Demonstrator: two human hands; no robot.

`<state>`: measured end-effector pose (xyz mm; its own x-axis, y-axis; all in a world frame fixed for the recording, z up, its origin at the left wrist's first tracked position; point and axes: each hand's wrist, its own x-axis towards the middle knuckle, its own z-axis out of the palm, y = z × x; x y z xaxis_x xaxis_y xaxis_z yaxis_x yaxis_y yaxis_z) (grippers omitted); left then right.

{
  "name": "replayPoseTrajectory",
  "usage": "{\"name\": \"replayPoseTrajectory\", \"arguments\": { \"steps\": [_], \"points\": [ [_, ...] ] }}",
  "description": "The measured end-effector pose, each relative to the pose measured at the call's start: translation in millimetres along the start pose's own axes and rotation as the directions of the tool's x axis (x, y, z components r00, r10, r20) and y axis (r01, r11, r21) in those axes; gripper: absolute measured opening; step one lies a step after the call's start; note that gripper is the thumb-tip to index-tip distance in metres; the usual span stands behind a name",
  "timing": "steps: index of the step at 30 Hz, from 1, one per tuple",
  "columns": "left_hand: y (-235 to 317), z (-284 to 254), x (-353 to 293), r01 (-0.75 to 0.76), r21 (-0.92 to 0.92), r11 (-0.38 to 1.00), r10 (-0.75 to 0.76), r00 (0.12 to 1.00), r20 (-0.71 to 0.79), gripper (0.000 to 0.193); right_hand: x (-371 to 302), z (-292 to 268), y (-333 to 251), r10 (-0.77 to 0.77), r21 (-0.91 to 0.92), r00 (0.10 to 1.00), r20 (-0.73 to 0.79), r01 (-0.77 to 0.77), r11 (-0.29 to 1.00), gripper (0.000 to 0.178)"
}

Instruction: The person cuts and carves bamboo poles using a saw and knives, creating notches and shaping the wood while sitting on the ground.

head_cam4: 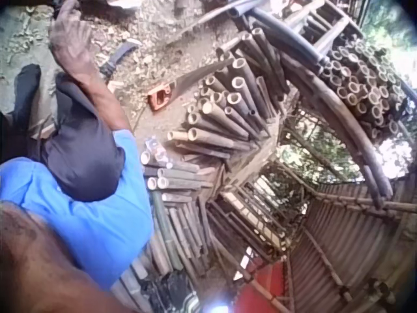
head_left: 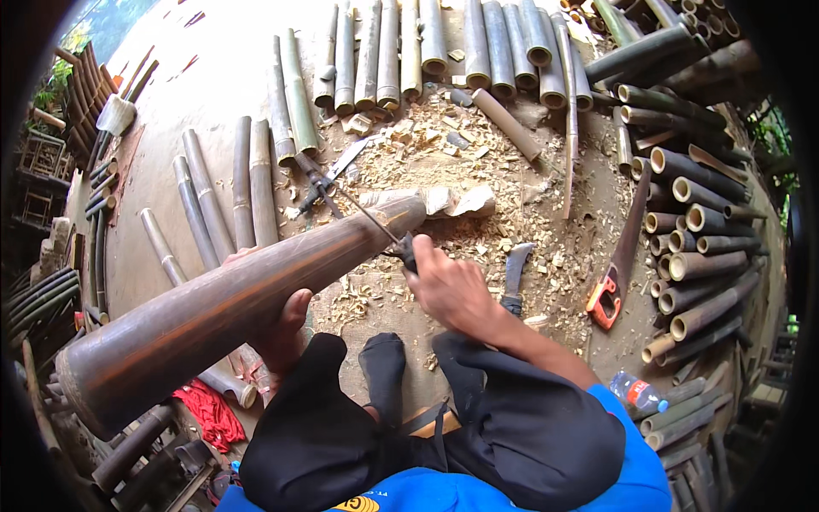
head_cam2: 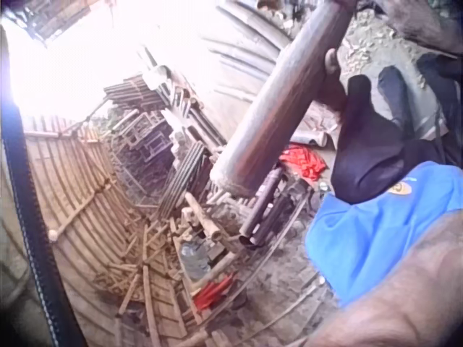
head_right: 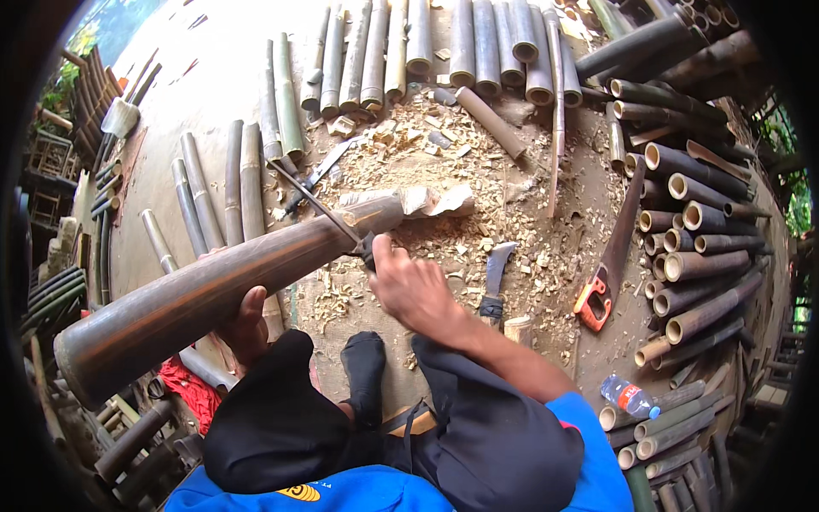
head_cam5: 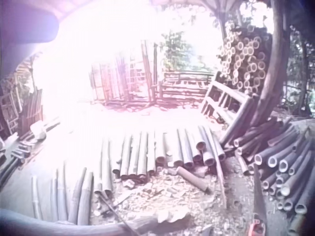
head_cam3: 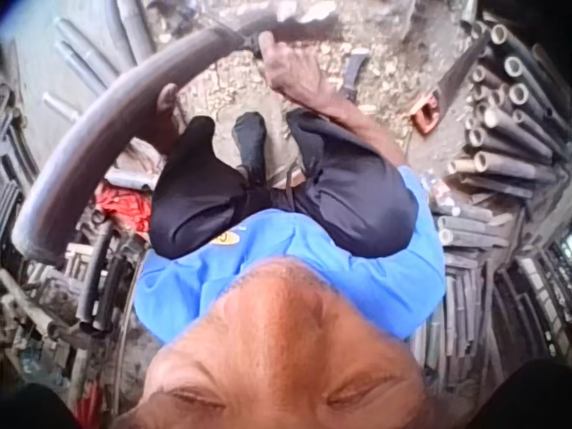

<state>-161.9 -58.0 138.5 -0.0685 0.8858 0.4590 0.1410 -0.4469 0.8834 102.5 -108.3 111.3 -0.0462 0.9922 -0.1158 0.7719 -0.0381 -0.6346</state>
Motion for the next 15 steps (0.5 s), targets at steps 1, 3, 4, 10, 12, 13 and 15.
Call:
{"name": "replayPoseTrajectory", "arguments": {
  "steps": [1,3,4,10,12,13,15],
  "points": [
    [0.7,3.0,0.0,0.023,-0.019,1.000,-0.023,1.000,0.010,0.099,11.3,3.9,9.8,0.102,-0.085,0.989,0.111,-0.092,0.992,0.028],
    [3.8,13.3,1.1,0.026,-0.093,0.995,-0.028,0.999,-0.018,0.098,13.2,-6.3,17.6,-0.079,-0.069,0.996,-0.046,0.076,0.995,0.032],
    [6.2,19.4,1.2,0.033,-0.157,0.987,-0.040,0.998,-0.045,0.097,14.3,-11.4,17.8,-0.064,0.001,0.995,-0.079,0.064,0.998,0.032],
    [4.8,17.4,2.3,0.029,-0.072,0.997,-0.033,0.998,-0.046,0.094,2.6,8.9,9.2,-0.063,-0.127,0.993,-0.103,0.049,0.991,0.026],
    [-1.7,14.4,3.5,0.024,-0.098,0.995,-0.027,0.999,-0.027,0.093,21.0,17.5,70.0,0.146,0.030,0.987,0.073,-0.149,0.988,0.023],
    [3.3,20.8,7.4,0.014,-0.115,0.993,-0.020,0.999,-0.048,0.092,14.3,12.6,91.4,0.091,-0.061,0.996,-0.005,-0.091,0.994,0.021],
    [5.4,29.1,13.9,-0.002,-0.138,0.990,-0.012,0.995,-0.099,0.091,17.1,2.8,91.1,0.237,0.057,0.968,-0.078,-0.233,0.971,0.023]
  ]
}}
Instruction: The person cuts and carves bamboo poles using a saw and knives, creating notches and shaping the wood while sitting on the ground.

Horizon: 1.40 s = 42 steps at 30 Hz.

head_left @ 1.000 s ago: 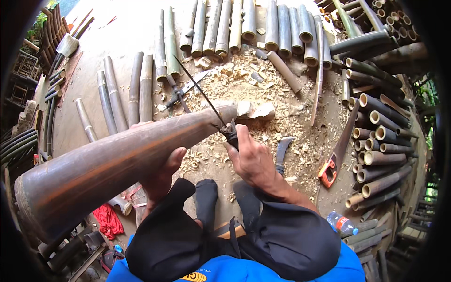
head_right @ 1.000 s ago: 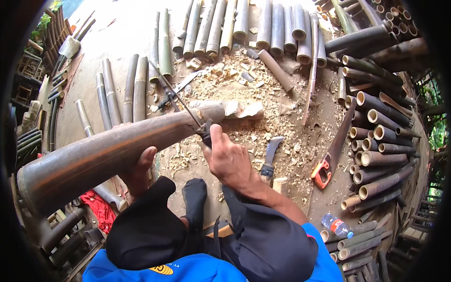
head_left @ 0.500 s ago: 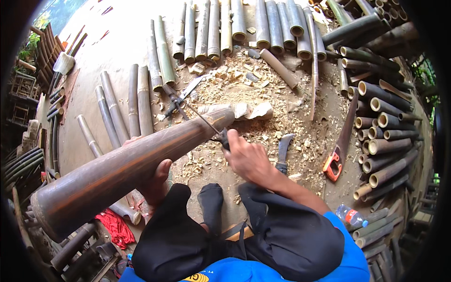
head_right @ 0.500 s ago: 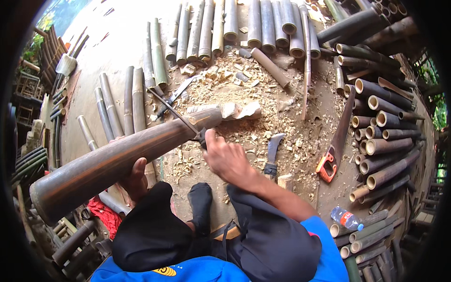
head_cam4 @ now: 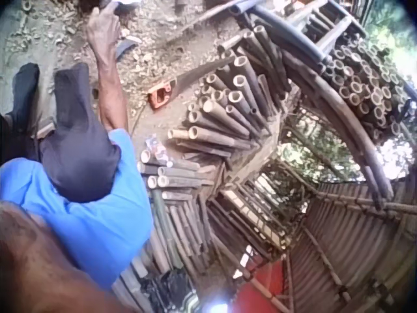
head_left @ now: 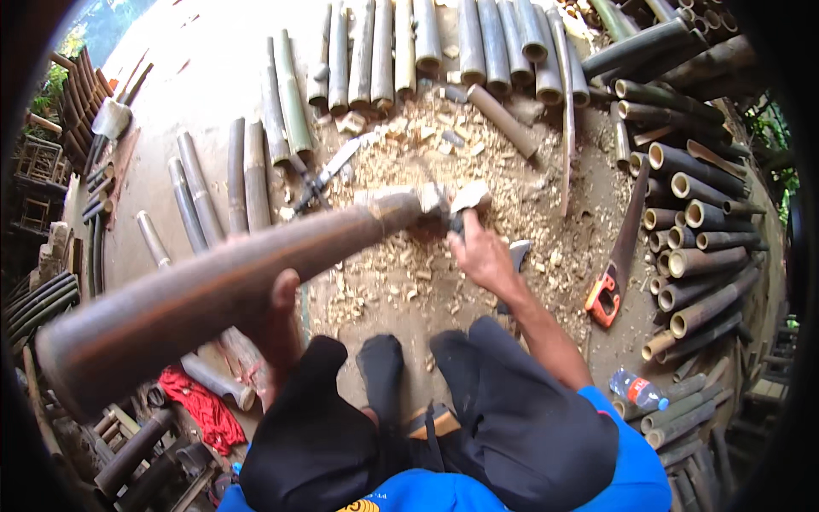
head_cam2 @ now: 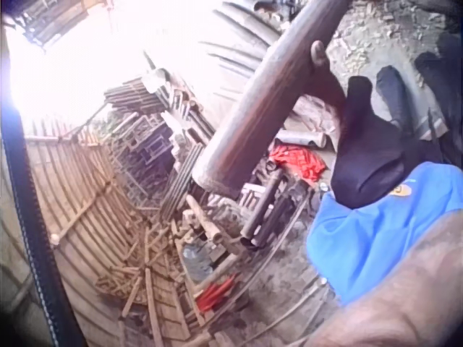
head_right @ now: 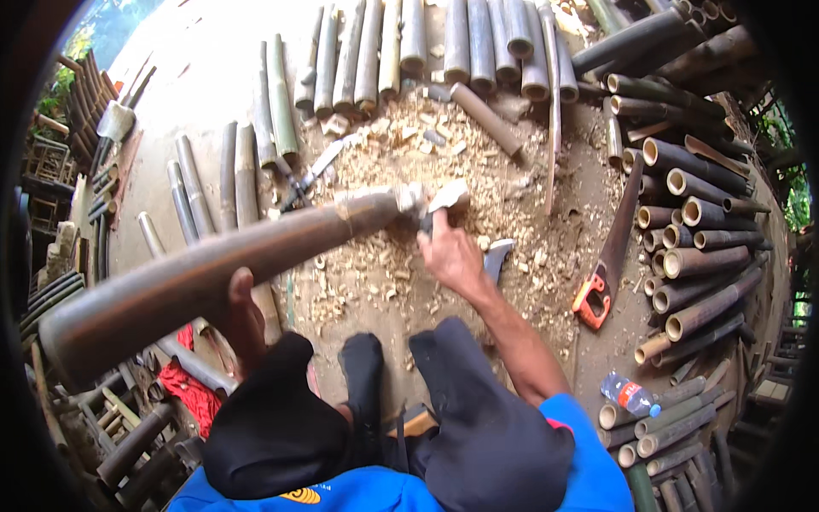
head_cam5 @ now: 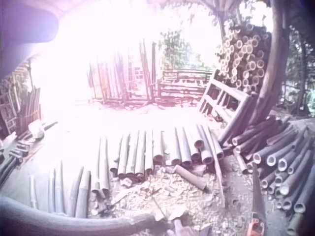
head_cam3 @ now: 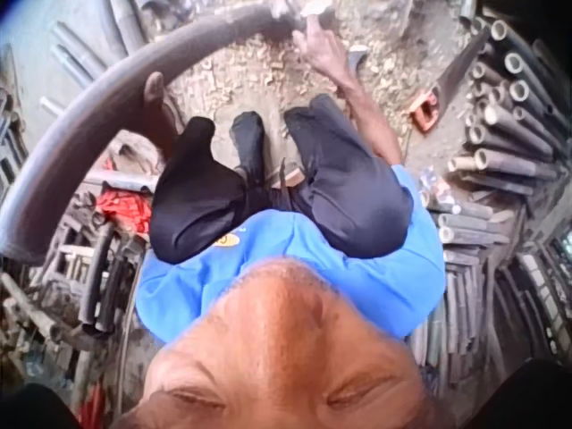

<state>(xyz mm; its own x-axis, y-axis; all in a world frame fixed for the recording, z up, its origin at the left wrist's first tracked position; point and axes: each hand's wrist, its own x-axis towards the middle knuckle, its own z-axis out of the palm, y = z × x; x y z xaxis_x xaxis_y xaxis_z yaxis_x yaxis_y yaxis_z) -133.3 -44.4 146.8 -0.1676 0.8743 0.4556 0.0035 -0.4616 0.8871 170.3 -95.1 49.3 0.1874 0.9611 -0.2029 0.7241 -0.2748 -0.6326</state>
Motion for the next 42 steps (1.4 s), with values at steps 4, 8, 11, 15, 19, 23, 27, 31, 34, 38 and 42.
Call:
{"name": "replayPoseTrajectory", "arguments": {
  "steps": [4,8,11,15,19,23,27,31,34,38,42],
  "points": [
    [-30.7,52.8,2.6,0.304,-0.115,0.946,-0.288,0.947,0.141,0.082,33.7,6.7,62.6,0.049,-0.231,0.973,-0.225,-0.102,0.967,0.027],
    [-99.6,50.2,12.9,0.184,0.045,0.982,-0.187,0.979,0.077,0.057,88.0,13.0,82.6,-0.089,-0.561,0.960,-0.267,-0.080,0.824,0.050],
    [-87.5,43.5,37.6,0.251,0.066,0.966,-0.254,0.966,0.040,0.043,90.6,5.5,50.8,-0.308,-0.538,0.950,-0.044,0.237,0.809,0.101],
    [-48.6,40.2,57.3,0.354,-0.102,0.930,-0.345,0.934,0.096,0.041,74.2,12.4,-44.4,-0.455,0.476,0.864,0.217,0.313,0.822,0.152],
    [-42.7,61.9,55.4,0.536,0.054,0.842,-0.526,0.796,0.299,0.055,29.3,68.8,-77.7,-0.511,0.837,0.838,0.189,0.134,0.530,0.134],
    [-42.4,53.5,49.0,0.452,0.374,0.810,-0.580,0.714,0.392,0.065,-12.8,113.3,-93.3,-0.489,0.956,0.843,0.226,-0.096,0.278,0.110],
    [-72.2,5.2,2.4,0.258,0.684,0.682,-0.609,0.718,0.337,0.080,4.1,97.6,-35.1,-0.243,0.078,0.959,0.143,0.234,0.969,0.110],
    [-72.5,-0.2,-54.1,0.255,0.817,0.517,-0.717,0.650,0.251,0.076,64.2,9.4,70.6,0.188,-0.437,0.956,-0.224,-0.271,0.858,0.136],
    [-86.1,-31.2,-65.7,0.245,0.787,0.567,-0.703,0.641,0.307,0.076,82.8,-9.0,86.1,0.073,-0.157,0.987,0.142,-0.050,0.986,0.081],
    [-77.1,-38.1,-59.0,0.273,0.833,0.481,-0.759,0.605,0.240,0.075,92.1,-16.0,93.6,0.250,-0.032,0.968,-0.025,-0.251,0.968,0.027],
    [-83.0,-41.4,-51.9,0.190,0.872,0.451,-0.765,0.586,0.268,0.085,109.5,-53.0,109.7,0.206,-0.036,0.974,-0.096,-0.210,0.977,0.032]
  ]
}}
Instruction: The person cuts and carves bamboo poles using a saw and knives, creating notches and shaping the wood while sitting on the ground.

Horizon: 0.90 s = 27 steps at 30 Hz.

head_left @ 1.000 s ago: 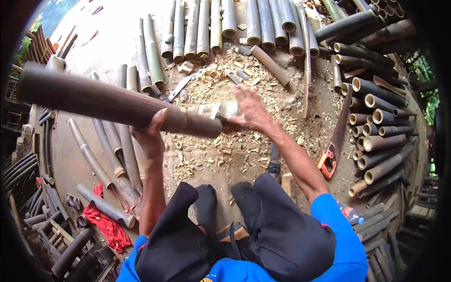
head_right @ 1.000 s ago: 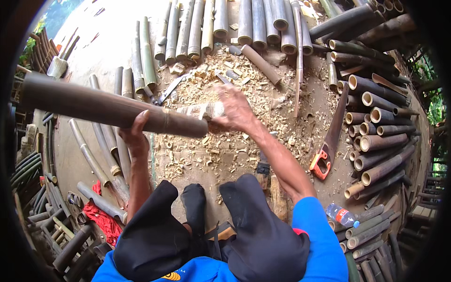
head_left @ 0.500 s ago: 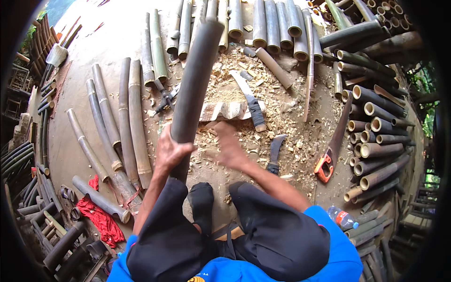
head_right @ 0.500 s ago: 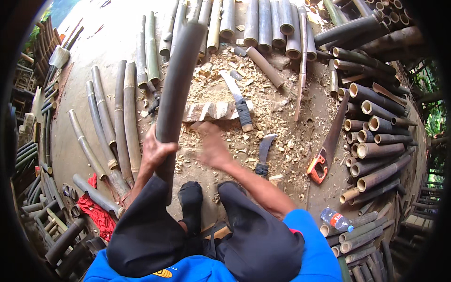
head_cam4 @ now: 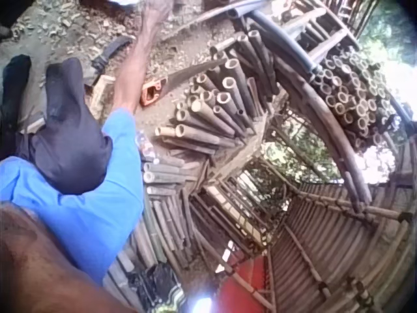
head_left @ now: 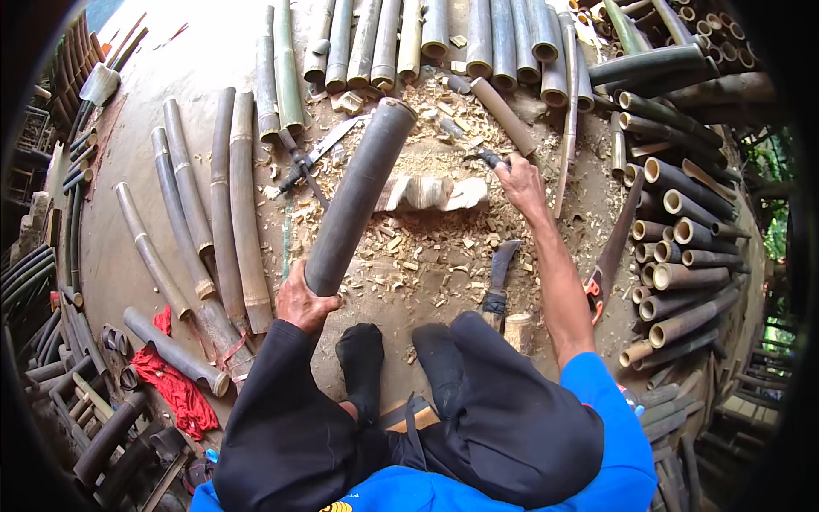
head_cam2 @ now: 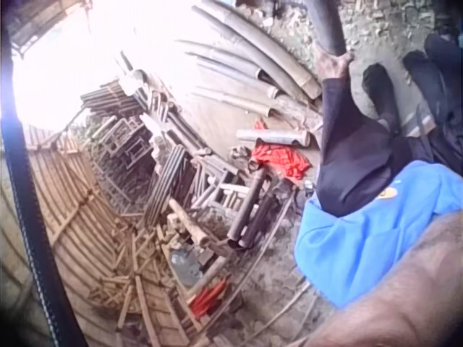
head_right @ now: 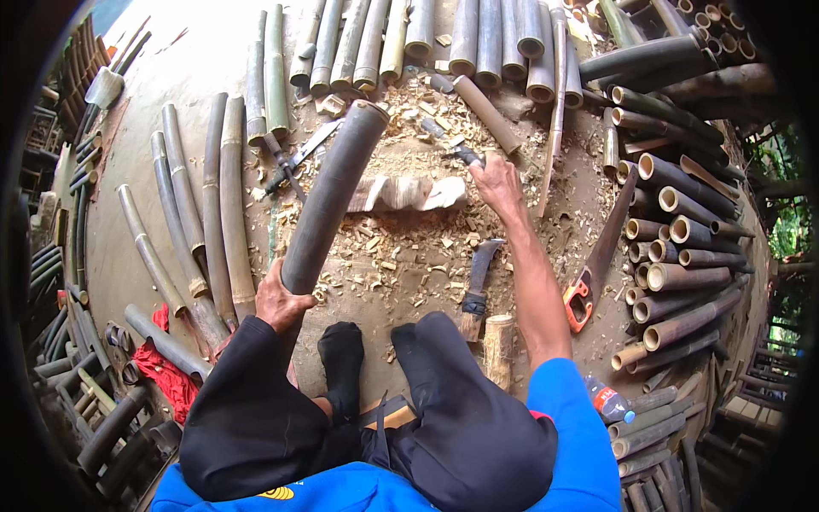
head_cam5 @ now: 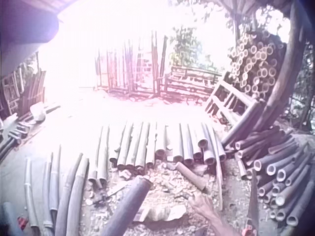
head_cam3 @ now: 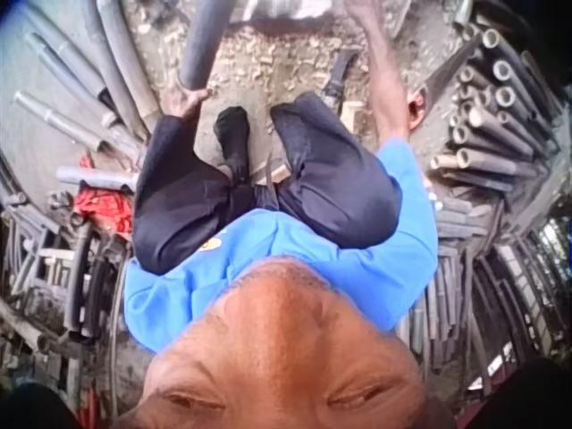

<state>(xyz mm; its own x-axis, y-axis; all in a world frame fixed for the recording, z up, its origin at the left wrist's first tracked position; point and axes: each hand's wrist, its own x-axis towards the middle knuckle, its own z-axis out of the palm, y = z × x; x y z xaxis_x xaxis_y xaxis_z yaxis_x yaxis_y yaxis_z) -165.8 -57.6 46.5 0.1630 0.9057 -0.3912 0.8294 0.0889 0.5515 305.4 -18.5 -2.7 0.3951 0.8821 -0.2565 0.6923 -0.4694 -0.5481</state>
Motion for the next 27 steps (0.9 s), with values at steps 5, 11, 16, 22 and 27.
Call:
{"name": "replayPoseTrajectory", "arguments": {
  "steps": [5,11,16,22,27],
  "points": [
    [-17.5,16.1,2.3,-0.052,0.066,0.996,0.053,0.998,-0.023,0.088,-2.1,31.9,16.0,-0.423,-0.548,0.893,-0.151,0.280,0.788,0.070],
    [-15.4,25.1,-2.9,-0.077,0.002,0.997,0.077,0.996,0.039,0.087,-1.3,70.5,10.2,-0.488,-0.554,0.830,0.270,0.548,0.627,0.092],
    [-36.9,26.6,-7.9,-0.120,0.062,0.991,0.120,0.993,-0.004,0.088,-69.8,130.2,-31.3,-0.471,-0.579,0.835,0.285,0.542,0.610,0.073],
    [41.8,23.8,58.9,-0.107,0.082,0.991,0.108,0.994,-0.017,0.086,-86.4,121.7,-53.6,-0.254,-0.320,0.928,0.273,0.336,0.886,0.074],
    [50.6,47.9,63.4,-0.060,0.099,0.993,0.056,0.997,0.043,0.077,16.3,34.7,-11.3,-0.399,-0.507,0.863,-0.310,0.205,0.837,0.050]
  ]
}}
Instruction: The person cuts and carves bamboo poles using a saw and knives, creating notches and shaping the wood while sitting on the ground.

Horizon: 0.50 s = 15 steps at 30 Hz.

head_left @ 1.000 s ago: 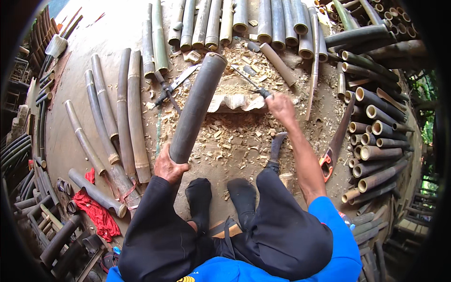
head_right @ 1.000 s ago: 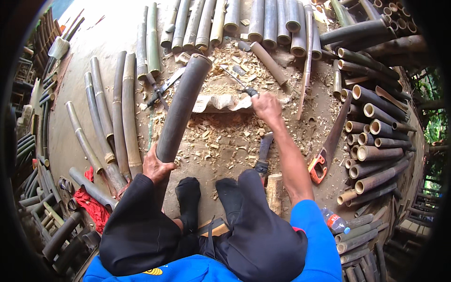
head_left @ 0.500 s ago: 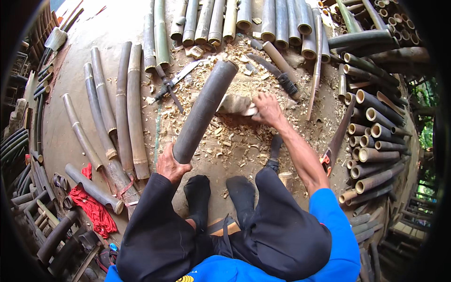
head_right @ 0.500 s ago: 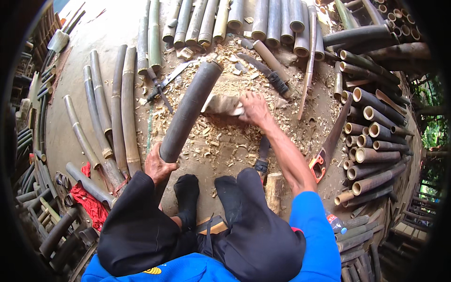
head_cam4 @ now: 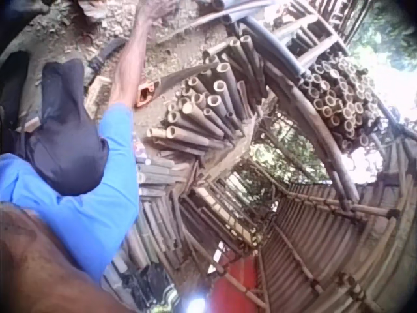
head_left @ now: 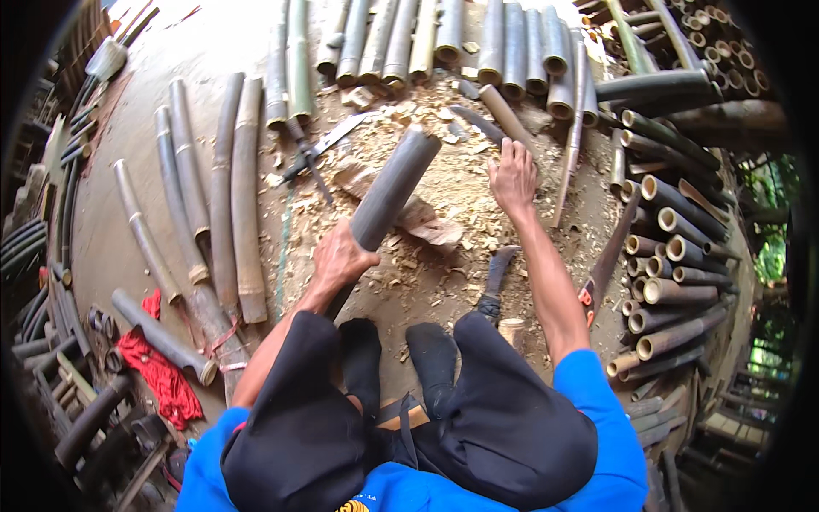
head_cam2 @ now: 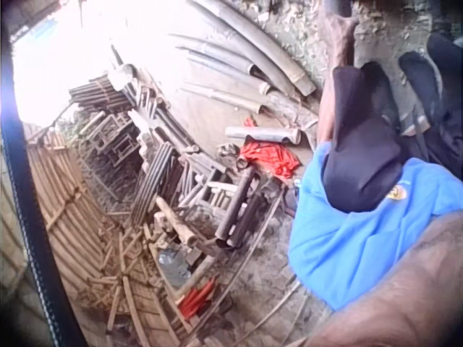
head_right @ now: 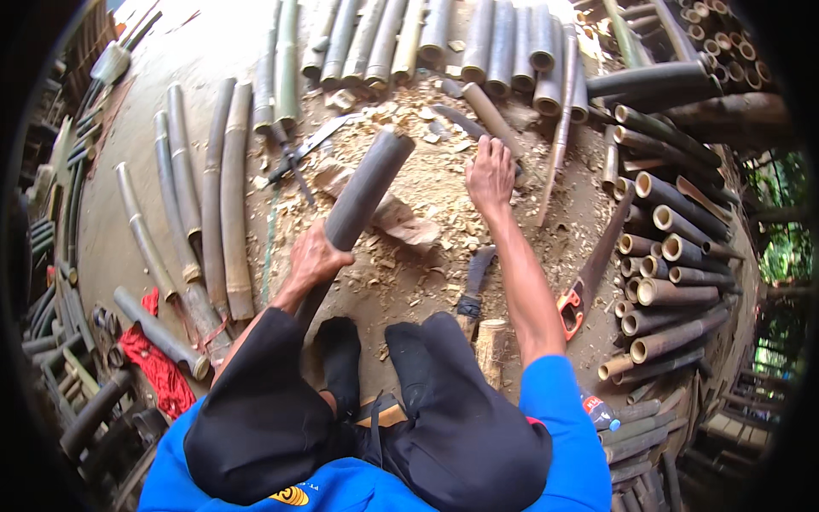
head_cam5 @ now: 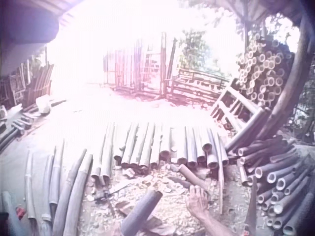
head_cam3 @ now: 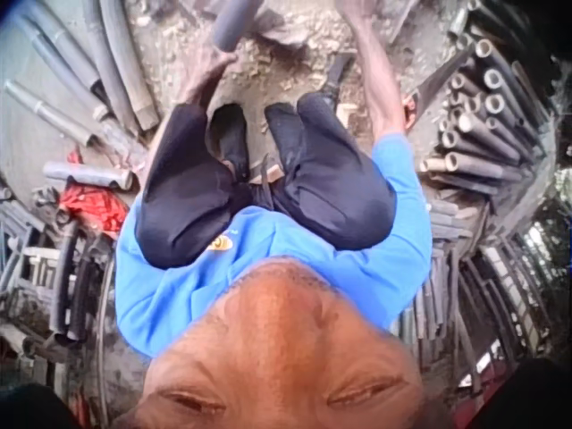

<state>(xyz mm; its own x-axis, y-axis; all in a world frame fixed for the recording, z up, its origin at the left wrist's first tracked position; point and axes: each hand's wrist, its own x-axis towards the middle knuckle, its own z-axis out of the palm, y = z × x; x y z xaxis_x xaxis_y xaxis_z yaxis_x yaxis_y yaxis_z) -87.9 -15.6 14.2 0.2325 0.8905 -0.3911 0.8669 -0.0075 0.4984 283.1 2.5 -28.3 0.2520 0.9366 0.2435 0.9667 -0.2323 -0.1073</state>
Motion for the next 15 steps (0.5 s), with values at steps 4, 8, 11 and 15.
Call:
{"name": "replayPoseTrajectory", "arguments": {
  "steps": [4,8,11,15],
  "points": [
    [-7.8,13.2,-31.4,-0.028,-0.004,1.000,0.028,0.999,-0.018,0.072,24.9,21.0,54.4,0.154,-0.272,0.940,0.303,-0.070,0.960,0.055],
    [-8.0,20.4,-35.5,0.024,0.054,0.998,-0.024,1.000,0.000,0.067,17.0,37.4,70.4,0.019,-0.225,0.987,0.162,0.018,0.974,0.035],
    [-14.8,36.8,-38.0,0.022,0.065,0.998,-0.013,0.991,-0.133,0.069,23.2,38.6,80.7,0.003,-0.235,0.986,0.167,0.037,0.971,0.032],
    [-28.4,31.6,-52.9,-0.172,0.026,0.985,0.172,0.948,-0.266,0.080,24.0,35.9,85.5,-0.002,-0.196,0.976,0.219,0.046,0.979,0.028]
  ]
}}
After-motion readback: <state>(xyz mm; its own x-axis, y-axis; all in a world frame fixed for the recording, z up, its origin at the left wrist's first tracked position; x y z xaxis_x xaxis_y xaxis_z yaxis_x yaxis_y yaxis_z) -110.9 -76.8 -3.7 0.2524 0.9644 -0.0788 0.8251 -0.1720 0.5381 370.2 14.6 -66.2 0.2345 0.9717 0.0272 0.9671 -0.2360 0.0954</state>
